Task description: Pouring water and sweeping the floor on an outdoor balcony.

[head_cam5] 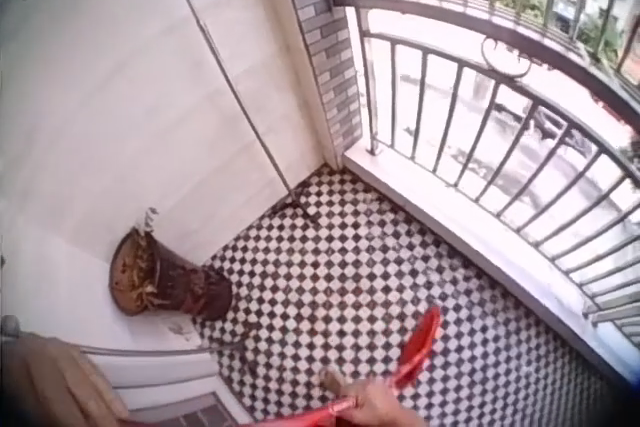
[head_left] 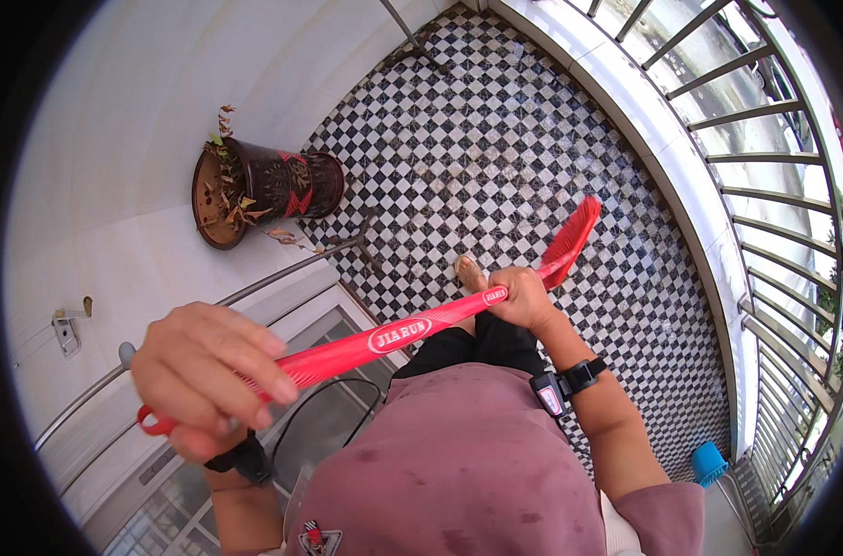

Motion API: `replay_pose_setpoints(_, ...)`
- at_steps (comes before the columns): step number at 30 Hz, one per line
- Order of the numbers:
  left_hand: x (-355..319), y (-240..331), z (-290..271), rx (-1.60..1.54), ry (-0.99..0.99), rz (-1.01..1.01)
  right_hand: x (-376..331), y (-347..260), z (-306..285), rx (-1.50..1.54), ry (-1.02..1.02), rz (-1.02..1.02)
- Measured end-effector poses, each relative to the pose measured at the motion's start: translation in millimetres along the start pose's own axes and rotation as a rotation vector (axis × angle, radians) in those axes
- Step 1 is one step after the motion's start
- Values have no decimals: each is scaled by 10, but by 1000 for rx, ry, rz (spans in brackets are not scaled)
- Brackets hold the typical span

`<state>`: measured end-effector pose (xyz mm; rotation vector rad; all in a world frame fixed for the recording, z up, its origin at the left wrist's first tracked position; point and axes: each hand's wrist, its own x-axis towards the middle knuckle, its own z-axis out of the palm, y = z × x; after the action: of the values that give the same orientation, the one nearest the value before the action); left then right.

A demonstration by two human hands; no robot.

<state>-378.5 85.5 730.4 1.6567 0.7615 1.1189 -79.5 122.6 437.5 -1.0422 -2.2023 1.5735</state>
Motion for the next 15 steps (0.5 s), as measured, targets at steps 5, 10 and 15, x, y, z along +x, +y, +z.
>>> replay_pose_setpoints(5, 192, -658, 770, -243, 258, -360, -496, 757, -717, -386, -129, 287)
replay_pose_setpoints(10, 1046, -103, -108, -4, 257, -171, 439, 7, -1313, -224, 37, 61)
replay_pose_setpoints(15, 2438, 941, -517, 204, -437, -43, 1744, -794, -1624, 77, 222, -455)
